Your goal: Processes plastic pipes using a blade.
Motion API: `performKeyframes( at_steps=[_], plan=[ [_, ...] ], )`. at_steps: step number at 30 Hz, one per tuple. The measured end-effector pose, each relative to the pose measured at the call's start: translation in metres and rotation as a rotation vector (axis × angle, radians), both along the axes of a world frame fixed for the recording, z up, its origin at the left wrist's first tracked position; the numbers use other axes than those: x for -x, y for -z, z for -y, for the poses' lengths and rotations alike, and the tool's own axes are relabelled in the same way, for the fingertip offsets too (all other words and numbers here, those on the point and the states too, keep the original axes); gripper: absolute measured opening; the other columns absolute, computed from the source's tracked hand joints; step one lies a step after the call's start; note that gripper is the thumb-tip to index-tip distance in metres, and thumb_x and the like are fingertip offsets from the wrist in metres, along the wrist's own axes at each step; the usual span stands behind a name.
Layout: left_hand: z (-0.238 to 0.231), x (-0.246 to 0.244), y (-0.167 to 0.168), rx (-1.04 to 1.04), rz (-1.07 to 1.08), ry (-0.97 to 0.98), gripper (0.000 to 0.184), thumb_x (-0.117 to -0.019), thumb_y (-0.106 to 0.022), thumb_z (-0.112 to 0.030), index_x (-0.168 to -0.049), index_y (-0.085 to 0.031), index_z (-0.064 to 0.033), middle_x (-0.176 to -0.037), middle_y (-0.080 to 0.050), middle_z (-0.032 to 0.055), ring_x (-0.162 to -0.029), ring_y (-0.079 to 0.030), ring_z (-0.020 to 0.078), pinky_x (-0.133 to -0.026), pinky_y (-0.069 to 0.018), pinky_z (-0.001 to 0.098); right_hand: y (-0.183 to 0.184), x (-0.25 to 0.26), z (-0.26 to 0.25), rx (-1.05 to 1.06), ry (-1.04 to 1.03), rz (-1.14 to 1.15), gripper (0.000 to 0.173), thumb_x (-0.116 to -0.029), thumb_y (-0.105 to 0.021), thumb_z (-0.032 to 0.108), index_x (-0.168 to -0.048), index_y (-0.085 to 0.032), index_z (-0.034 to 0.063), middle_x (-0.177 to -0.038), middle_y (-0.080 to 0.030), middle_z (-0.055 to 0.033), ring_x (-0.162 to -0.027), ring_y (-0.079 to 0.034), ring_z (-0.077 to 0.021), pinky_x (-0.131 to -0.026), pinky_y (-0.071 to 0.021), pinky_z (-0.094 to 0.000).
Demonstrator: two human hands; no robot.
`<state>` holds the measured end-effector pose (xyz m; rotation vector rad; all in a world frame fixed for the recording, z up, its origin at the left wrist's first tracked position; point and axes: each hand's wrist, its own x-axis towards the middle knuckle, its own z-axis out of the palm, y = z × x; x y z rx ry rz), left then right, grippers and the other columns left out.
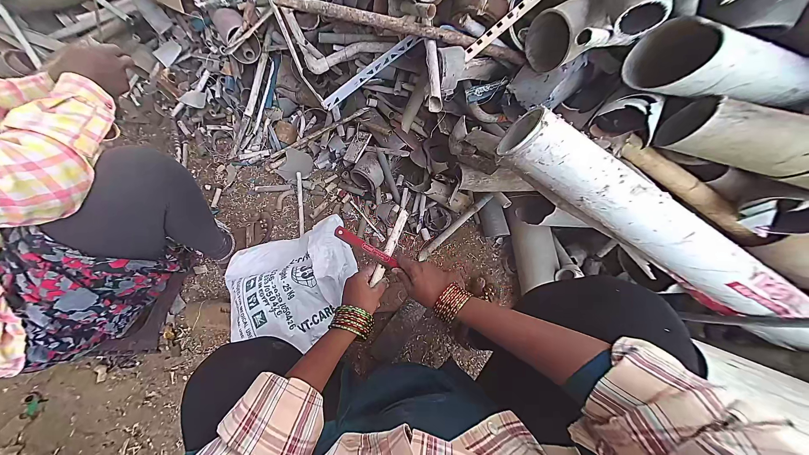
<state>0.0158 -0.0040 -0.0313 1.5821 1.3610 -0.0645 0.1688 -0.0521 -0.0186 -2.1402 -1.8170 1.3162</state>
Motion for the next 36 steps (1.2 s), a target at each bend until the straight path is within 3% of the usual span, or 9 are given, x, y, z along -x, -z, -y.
performKeyframes(
  at_steps=[3,7,12,15,19,22,27,32,36],
  plan=[
    [0.001,-0.003,-0.001,-0.017,-0.011,0.008,0.045,-0.1030,-0.061,-0.017,-0.144,-0.052,-0.0006,-0.113,-0.068,0.0198,-0.068,-0.062,0.0187,-0.067,-0.0538,0.0348,0.000,-0.012,-0.008,0.010,0.003,0.063,0.043,-0.1136,-0.033,0.029,-0.141,-0.050,0.0008,-0.122,-0.064,-0.0303,-0.117,-0.063,-0.0471,-0.096,-0.0465,-0.0629],
    [0.003,-0.005,-0.005,-0.002,-0.006,-0.007,0.045,-0.1033,-0.062,-0.017,-0.144,-0.052,-0.0007,-0.109,-0.067,0.0179,-0.064,-0.060,0.0159,-0.064,-0.0523,0.0321,0.005,-0.027,-0.017,0.004,0.165,0.091,0.043,-0.1136,-0.033,0.027,-0.143,-0.048,0.0004,-0.123,-0.064,-0.0307,-0.119,-0.062,-0.0469,-0.099,-0.0461,-0.0619],
    [0.003,-0.003,0.002,0.001,-0.020,-0.004,0.043,-0.1036,-0.061,-0.017,-0.142,-0.053,-0.0001,-0.110,-0.067,0.0197,-0.065,-0.061,0.0187,-0.066,-0.0536,0.0349,0.010,-0.003,0.002,-0.015,0.012,-0.054,0.043,-0.1136,-0.034,0.026,-0.142,-0.049,-0.0018,-0.123,-0.063,-0.0303,-0.118,-0.062,-0.0460,-0.100,-0.0458,-0.0611],
    [0.003,-0.004,0.002,-0.025,-0.034,-0.004,0.041,-0.1035,-0.062,-0.018,-0.139,-0.056,0.0003,-0.105,-0.068,0.0179,-0.063,-0.061,0.0169,-0.064,-0.0536,0.0332,0.005,-0.009,-0.006,0.014,-0.021,0.040,0.042,-0.1135,-0.033,0.029,-0.142,-0.049,0.0022,-0.123,-0.064,-0.0298,-0.117,-0.062,-0.0475,-0.096,-0.0467,-0.0635],
    [0.006,-0.006,-0.002,-0.007,-0.022,-0.010,0.041,-0.1033,-0.062,-0.019,-0.140,-0.055,-0.0002,-0.102,-0.068,0.0154,-0.059,-0.058,0.0132,-0.060,-0.0517,0.0300,0.008,-0.026,-0.014,0.023,0.149,0.088,0.043,-0.1137,-0.033,0.029,-0.142,-0.049,0.0010,-0.124,-0.064,-0.0299,-0.120,-0.062,-0.0460,-0.099,-0.0464,-0.0614],
    [0.002,0.001,-0.004,0.001,-0.032,-0.030,0.043,-0.1036,-0.062,-0.018,-0.142,-0.054,-0.0001,-0.107,-0.068,0.0177,-0.061,-0.059,0.0157,-0.063,-0.0524,0.0319,0.004,-0.009,-0.011,0.023,0.053,0.014,0.046,-0.1139,-0.032,0.028,-0.149,-0.044,0.0011,-0.128,-0.061,-0.0315,-0.121,-0.060,-0.0478,-0.101,-0.0448,-0.0623],
    [0.003,-0.003,0.000,-0.014,-0.038,0.001,0.041,-0.1039,-0.061,-0.019,-0.140,-0.055,0.0006,-0.106,-0.068,0.0185,-0.063,-0.061,0.0173,-0.065,-0.0538,0.0336,0.001,-0.010,-0.005,0.013,-0.042,0.034,0.043,-0.1134,-0.034,0.028,-0.145,-0.047,0.0016,-0.124,-0.063,-0.0309,-0.118,-0.062,-0.0483,-0.097,-0.0459,-0.0642],
    [0.005,-0.007,-0.005,0.003,-0.023,-0.011,0.042,-0.1043,-0.061,-0.020,-0.140,-0.054,0.0001,-0.102,-0.068,0.0149,-0.058,-0.057,0.0125,-0.059,-0.0513,0.0289,0.014,-0.035,-0.016,-0.020,0.199,0.045,0.041,-0.1133,-0.036,0.027,-0.139,-0.050,-0.0006,-0.119,-0.065,-0.0310,-0.116,-0.063,-0.0474,-0.098,-0.0464,-0.0624],
    [0.003,-0.002,-0.001,0.000,-0.042,-0.013,0.037,-0.1051,-0.059,-0.020,-0.133,-0.057,0.0035,-0.100,-0.067,0.0164,-0.060,-0.059,0.0147,-0.062,-0.0529,0.0314,0.012,-0.010,-0.003,-0.011,-0.038,-0.081,0.044,-0.1136,-0.035,0.027,-0.141,-0.049,-0.0043,-0.122,-0.062,-0.0324,-0.117,-0.061,-0.0477,-0.100,-0.0442,-0.0621]
  ],
)
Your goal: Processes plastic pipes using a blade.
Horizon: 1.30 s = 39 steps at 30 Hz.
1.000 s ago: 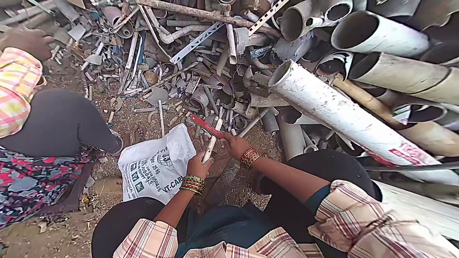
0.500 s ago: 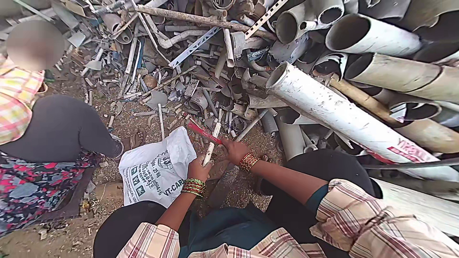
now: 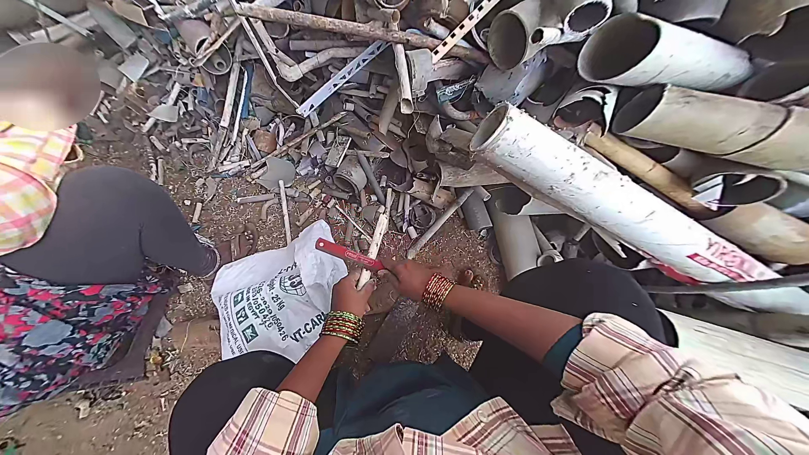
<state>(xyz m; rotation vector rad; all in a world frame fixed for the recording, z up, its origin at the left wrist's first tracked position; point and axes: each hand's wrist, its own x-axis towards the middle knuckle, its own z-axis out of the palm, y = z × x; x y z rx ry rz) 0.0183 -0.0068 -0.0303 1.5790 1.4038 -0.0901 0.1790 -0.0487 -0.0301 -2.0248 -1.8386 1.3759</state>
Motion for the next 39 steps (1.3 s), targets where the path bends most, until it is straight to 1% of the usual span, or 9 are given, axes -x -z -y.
performKeyframes(
  at_steps=[2,6,11,15,20,29,34,36,39],
  plan=[
    [0.000,-0.001,0.003,-0.017,-0.009,0.017,0.032,-0.1051,-0.059,-0.020,-0.124,-0.059,0.0053,-0.096,-0.065,0.0167,-0.061,-0.060,0.0157,-0.064,-0.0538,0.0325,-0.003,0.005,0.003,0.009,-0.063,0.008,0.043,-0.1134,-0.035,0.027,-0.141,-0.050,-0.0025,-0.122,-0.063,-0.0319,-0.117,-0.061,-0.0485,-0.099,-0.0445,-0.0638],
    [0.001,-0.002,-0.002,-0.003,0.021,-0.011,0.041,-0.1048,-0.060,-0.020,-0.140,-0.055,0.0002,-0.104,-0.067,0.0163,-0.059,-0.058,0.0137,-0.060,-0.0520,0.0302,-0.004,-0.014,-0.012,0.007,0.081,0.111,0.042,-0.1135,-0.035,0.028,-0.138,-0.053,-0.0007,-0.119,-0.064,-0.0310,-0.116,-0.063,-0.0481,-0.097,-0.0460,-0.0636],
    [0.002,-0.002,-0.003,0.028,0.050,-0.035,0.041,-0.1048,-0.060,-0.019,-0.141,-0.054,0.0003,-0.104,-0.068,0.0146,-0.056,-0.055,0.0116,-0.056,-0.0496,0.0284,-0.001,-0.011,-0.005,-0.014,0.121,0.048,0.042,-0.1136,-0.034,0.024,-0.141,-0.049,-0.0038,-0.123,-0.063,-0.0318,-0.118,-0.061,-0.0469,-0.101,-0.0445,-0.0610],
    [0.000,-0.001,0.002,-0.007,-0.006,-0.007,0.032,-0.1044,-0.061,-0.019,-0.124,-0.059,0.0054,-0.092,-0.065,0.0152,-0.059,-0.059,0.0144,-0.063,-0.0535,0.0312,-0.003,0.009,0.006,0.011,-0.050,0.013,0.043,-0.1135,-0.035,0.028,-0.141,-0.050,-0.0017,-0.119,-0.064,-0.0312,-0.114,-0.063,-0.0481,-0.096,-0.0457,-0.0636],
    [0.001,-0.003,-0.003,-0.002,0.017,-0.019,0.040,-0.1047,-0.060,-0.020,-0.139,-0.055,0.0006,-0.101,-0.067,0.0151,-0.058,-0.058,0.0135,-0.060,-0.0520,0.0301,-0.007,-0.014,-0.012,0.017,0.128,0.144,0.040,-0.1134,-0.035,0.027,-0.139,-0.051,-0.0005,-0.120,-0.065,-0.0313,-0.116,-0.063,-0.0482,-0.096,-0.0463,-0.0639],
    [0.002,-0.001,0.005,-0.008,0.012,-0.027,0.040,-0.1050,-0.059,-0.018,-0.139,-0.054,0.0020,-0.109,-0.066,0.0192,-0.065,-0.062,0.0180,-0.066,-0.0547,0.0342,-0.009,0.005,-0.001,0.066,0.010,0.109,0.045,-0.1141,-0.031,0.030,-0.146,-0.046,0.0016,-0.129,-0.061,-0.0299,-0.122,-0.060,-0.0463,-0.100,-0.0448,-0.0628],
    [0.003,-0.004,-0.004,0.009,0.056,-0.045,0.042,-0.1050,-0.059,-0.018,-0.142,-0.053,0.0005,-0.107,-0.067,0.0155,-0.059,-0.058,0.0123,-0.059,-0.0511,0.0285,0.000,-0.017,-0.013,0.035,0.222,0.158,0.041,-0.1130,-0.036,0.026,-0.143,-0.049,0.0016,-0.123,-0.064,-0.0306,-0.118,-0.062,-0.0474,-0.099,-0.0462,-0.0627],
    [0.003,-0.003,-0.002,0.024,0.043,-0.039,0.041,-0.1053,-0.059,-0.019,-0.141,-0.053,0.0004,-0.108,-0.067,0.0157,-0.060,-0.058,0.0128,-0.060,-0.0516,0.0290,0.000,-0.010,-0.008,0.047,0.154,0.131,0.045,-0.1136,-0.034,0.027,-0.149,-0.045,0.0010,-0.127,-0.062,-0.0313,-0.121,-0.061,-0.0470,-0.102,-0.0450,-0.0613],
    [0.001,-0.001,0.004,0.007,0.005,-0.018,0.035,-0.1050,-0.059,-0.019,-0.132,-0.057,0.0038,-0.104,-0.066,0.0185,-0.063,-0.061,0.0162,-0.064,-0.0539,0.0325,0.001,0.010,0.006,0.009,0.004,0.008,0.043,-0.1136,-0.035,0.026,-0.140,-0.049,-0.0042,-0.121,-0.063,-0.0315,-0.117,-0.062,-0.0466,-0.100,-0.0448,-0.0616]
  ],
)
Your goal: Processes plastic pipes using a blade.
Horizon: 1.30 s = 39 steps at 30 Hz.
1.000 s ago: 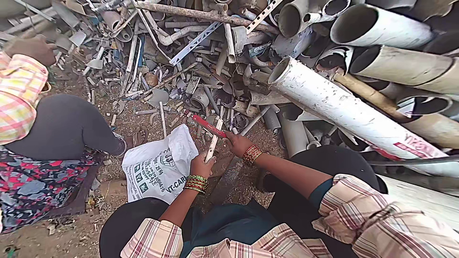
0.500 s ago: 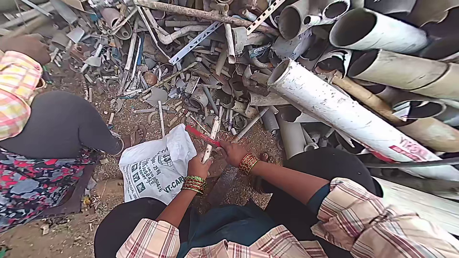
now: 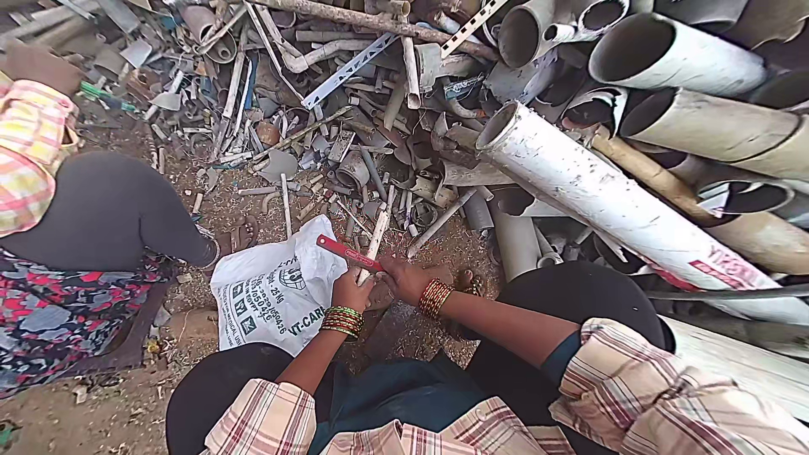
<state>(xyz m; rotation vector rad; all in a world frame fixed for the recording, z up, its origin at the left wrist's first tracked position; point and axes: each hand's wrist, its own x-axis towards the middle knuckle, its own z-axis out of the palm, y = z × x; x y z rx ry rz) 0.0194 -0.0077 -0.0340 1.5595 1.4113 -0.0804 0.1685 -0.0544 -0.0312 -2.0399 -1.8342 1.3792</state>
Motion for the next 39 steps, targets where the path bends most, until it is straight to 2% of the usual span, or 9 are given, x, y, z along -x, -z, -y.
performKeyframes(
  at_steps=[4,7,11,16,21,25,31,35,39],
  plan=[
    [0.000,0.000,-0.001,0.048,0.105,-0.051,0.036,-0.1054,-0.059,-0.019,-0.134,-0.056,0.0033,-0.096,-0.067,0.0126,-0.054,-0.054,0.0096,-0.054,-0.0490,0.0258,-0.008,-0.009,-0.011,0.027,-0.025,0.099,0.042,-0.1136,-0.034,0.029,-0.140,-0.049,0.0005,-0.121,-0.064,-0.0303,-0.116,-0.063,-0.0478,-0.096,-0.0464,-0.0638],
    [0.002,-0.002,-0.010,0.266,0.390,-0.274,0.025,-0.1102,-0.044,-0.015,-0.123,-0.053,0.0044,-0.078,-0.065,0.0048,-0.041,-0.046,0.0025,-0.041,-0.0411,0.0164,-0.002,-0.035,-0.023,-0.025,0.245,0.129,0.039,-0.1128,-0.038,0.027,-0.136,-0.054,-0.0004,-0.115,-0.066,-0.0301,-0.111,-0.065,-0.0475,-0.093,-0.0488,-0.0640],
    [-0.007,-0.001,-0.020,0.476,0.600,-0.577,0.034,-0.1136,-0.027,-0.022,-0.118,-0.052,0.0019,-0.072,-0.066,0.0068,-0.041,-0.050,0.0057,-0.039,-0.0404,0.0179,0.004,-0.059,-0.026,-0.096,0.519,0.116,0.040,-0.1126,-0.038,0.024,-0.137,-0.053,-0.0043,-0.120,-0.064,-0.0329,-0.116,-0.063,-0.0495,-0.097,-0.0470,-0.0650],
    [-0.017,0.001,-0.021,0.501,0.645,-0.705,0.038,-0.1136,-0.025,-0.027,-0.109,-0.052,-0.0005,-0.066,-0.062,0.0063,-0.043,-0.052,0.0083,-0.039,-0.0413,0.0191,-0.006,-0.061,-0.022,-0.165,0.543,0.074,0.042,-0.1125,-0.039,0.029,-0.130,-0.058,-0.0035,-0.115,-0.066,-0.0307,-0.111,-0.064,-0.0472,-0.094,-0.0467,-0.0651],
    [-0.015,0.001,-0.016,0.324,0.467,-0.436,0.032,-0.1141,-0.026,-0.021,-0.120,-0.048,0.0020,-0.067,-0.058,0.0044,-0.047,-0.056,0.0097,-0.047,-0.0487,0.0210,-0.005,-0.070,-0.022,-0.189,0.553,0.048,0.063,-0.1137,-0.023,0.042,-0.127,-0.065,-0.0042,-0.114,-0.069,-0.0296,-0.110,-0.066,-0.0465,-0.096,-0.0452,-0.0662],
    [-0.013,0.003,-0.010,-0.036,0.130,-0.012,0.039,-0.1126,-0.038,-0.021,-0.139,-0.044,0.0068,-0.089,-0.065,0.0115,-0.067,-0.063,0.0131,-0.067,-0.0535,0.0296,-0.006,-0.073,-0.025,-0.157,0.522,0.082,0.066,-0.1132,-0.027,0.044,-0.110,-0.067,-0.0087,-0.105,-0.068,-0.0311,-0.105,-0.066,-0.0472,-0.092,-0.0458,-0.0656],
    [-0.008,0.001,-0.008,-0.104,0.116,0.011,0.038,-0.1120,-0.040,-0.022,-0.136,-0.047,0.0062,-0.090,-0.066,0.0111,-0.069,-0.064,0.0134,-0.068,-0.0541,0.0301,-0.006,-0.077,-0.025,-0.109,0.507,0.111,0.059,-0.1093,-0.042,0.048,-0.099,-0.067,-0.0041,-0.092,-0.067,-0.0260,-0.093,-0.066,-0.0431,-0.082,-0.0474,-0.0635],
    [-0.010,0.000,-0.008,-0.076,0.093,0.001,0.038,-0.1119,-0.041,-0.022,-0.138,-0.047,0.0055,-0.092,-0.066,0.0117,-0.070,-0.064,0.0146,-0.069,-0.0540,0.0310,-0.006,-0.075,-0.026,-0.113,0.546,0.106,0.042,-0.0967,-0.072,0.035,-0.107,-0.066,-0.0045,-0.100,-0.067,-0.0263,-0.099,-0.066,-0.0428,-0.086,-0.0482,-0.0629],
    [-0.011,0.002,-0.008,-0.063,0.080,-0.005,0.038,-0.1120,-0.041,-0.023,-0.137,-0.047,0.0054,-0.094,-0.067,0.0128,-0.071,-0.065,0.0147,-0.070,-0.0541,0.0312,-0.003,-0.075,-0.027,-0.157,0.579,0.013,0.037,-0.0938,-0.076,0.021,-0.114,-0.064,-0.0069,-0.103,-0.066,-0.0281,-0.098,-0.065,-0.0425,-0.088,-0.0478,-0.0616]
  ],
)
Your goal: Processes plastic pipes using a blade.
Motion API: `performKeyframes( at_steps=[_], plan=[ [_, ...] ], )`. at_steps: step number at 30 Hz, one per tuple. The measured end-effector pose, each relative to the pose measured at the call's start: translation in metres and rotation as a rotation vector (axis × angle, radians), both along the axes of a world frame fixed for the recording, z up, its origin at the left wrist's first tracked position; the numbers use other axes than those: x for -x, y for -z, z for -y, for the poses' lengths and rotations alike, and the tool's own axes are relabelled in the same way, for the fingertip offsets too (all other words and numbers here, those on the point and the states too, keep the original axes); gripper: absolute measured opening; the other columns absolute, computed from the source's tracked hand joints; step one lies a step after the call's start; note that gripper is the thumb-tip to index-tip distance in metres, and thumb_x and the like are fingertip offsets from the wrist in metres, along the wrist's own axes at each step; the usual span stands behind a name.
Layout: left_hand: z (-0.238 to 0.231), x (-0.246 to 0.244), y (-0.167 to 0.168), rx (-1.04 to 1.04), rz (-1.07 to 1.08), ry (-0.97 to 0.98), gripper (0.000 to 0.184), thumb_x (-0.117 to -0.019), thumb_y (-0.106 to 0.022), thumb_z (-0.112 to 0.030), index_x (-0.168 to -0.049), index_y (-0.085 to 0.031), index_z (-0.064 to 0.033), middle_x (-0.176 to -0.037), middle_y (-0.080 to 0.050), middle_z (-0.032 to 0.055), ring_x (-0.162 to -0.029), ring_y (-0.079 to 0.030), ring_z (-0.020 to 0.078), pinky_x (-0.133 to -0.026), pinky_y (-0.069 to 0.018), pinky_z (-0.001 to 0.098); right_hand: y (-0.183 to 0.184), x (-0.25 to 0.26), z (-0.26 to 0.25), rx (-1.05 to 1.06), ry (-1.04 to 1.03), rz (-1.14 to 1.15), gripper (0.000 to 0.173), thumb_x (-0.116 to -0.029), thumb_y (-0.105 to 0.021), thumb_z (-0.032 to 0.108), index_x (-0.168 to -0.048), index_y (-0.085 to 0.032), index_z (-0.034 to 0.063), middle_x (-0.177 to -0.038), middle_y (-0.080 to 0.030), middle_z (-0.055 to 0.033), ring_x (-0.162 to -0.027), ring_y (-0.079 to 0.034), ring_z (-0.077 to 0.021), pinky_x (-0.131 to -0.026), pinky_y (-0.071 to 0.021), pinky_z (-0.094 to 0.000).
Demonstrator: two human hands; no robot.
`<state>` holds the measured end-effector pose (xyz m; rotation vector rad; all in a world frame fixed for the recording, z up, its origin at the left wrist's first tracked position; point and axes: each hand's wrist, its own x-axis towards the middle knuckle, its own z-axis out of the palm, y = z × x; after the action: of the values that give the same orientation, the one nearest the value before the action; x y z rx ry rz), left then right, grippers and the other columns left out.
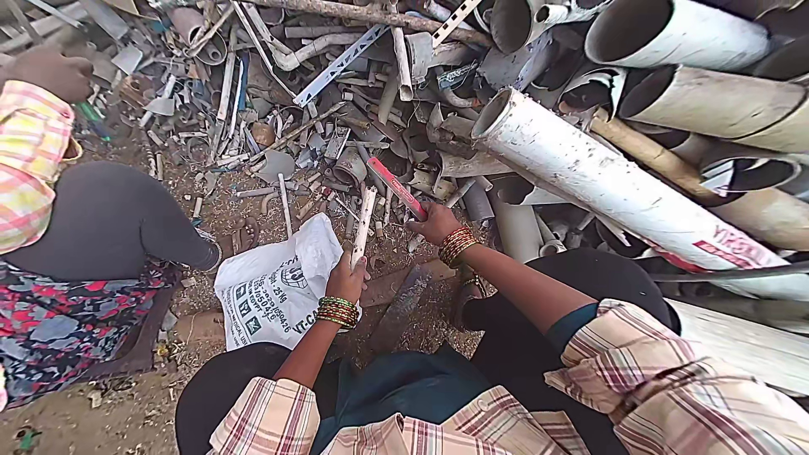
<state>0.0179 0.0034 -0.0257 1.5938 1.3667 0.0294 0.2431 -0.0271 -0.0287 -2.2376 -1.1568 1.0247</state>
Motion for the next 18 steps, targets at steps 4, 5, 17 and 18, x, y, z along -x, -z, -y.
performKeyframes(
  at_steps=[4,5,17,18],
  plan=[
    [0.000,0.000,-0.001,0.011,-0.001,-0.012,0.039,-0.1119,-0.042,-0.023,-0.138,-0.046,0.0051,-0.095,-0.066,0.0127,-0.071,-0.065,0.0145,-0.070,-0.0538,0.0307,0.004,0.005,0.002,-0.087,-0.020,-0.096,0.033,-0.1029,-0.058,0.011,-0.130,-0.058,-0.0072,-0.106,-0.065,-0.0295,-0.095,-0.065,-0.0414,-0.087,-0.0480,-0.0589],
    [0.001,0.000,-0.001,0.009,-0.001,-0.011,0.039,-0.1118,-0.042,-0.023,-0.138,-0.046,0.0050,-0.095,-0.066,0.0124,-0.071,-0.065,0.0144,-0.070,-0.0539,0.0306,0.006,0.006,0.002,-0.096,-0.011,-0.122,0.031,-0.1057,-0.053,0.013,-0.129,-0.058,-0.0067,-0.102,-0.064,-0.0278,-0.089,-0.064,-0.0390,-0.082,-0.0486,-0.0568],
    [0.000,0.000,-0.002,0.032,-0.010,0.016,0.039,-0.1121,-0.041,-0.025,-0.137,-0.048,0.0048,-0.098,-0.066,0.0136,-0.075,-0.066,0.0158,-0.073,-0.0544,0.0319,0.010,0.011,0.011,-0.094,0.126,-0.565,0.074,-0.1085,-0.008,0.058,-0.104,-0.061,0.0057,-0.058,-0.044,0.0038,-0.046,-0.038,-0.0060,-0.047,-0.0350,-0.0231],
    [0.000,0.000,-0.002,0.033,-0.013,0.021,0.039,-0.1120,-0.041,-0.025,-0.137,-0.048,0.0047,-0.098,-0.067,0.0135,-0.075,-0.066,0.0158,-0.074,-0.0544,0.0318,0.012,0.011,0.012,-0.107,0.127,-0.582,0.077,-0.1078,-0.006,0.058,-0.104,-0.061,0.0056,-0.057,-0.045,0.0041,-0.045,-0.038,-0.0056,-0.046,-0.0350,-0.0222]
  ],
)
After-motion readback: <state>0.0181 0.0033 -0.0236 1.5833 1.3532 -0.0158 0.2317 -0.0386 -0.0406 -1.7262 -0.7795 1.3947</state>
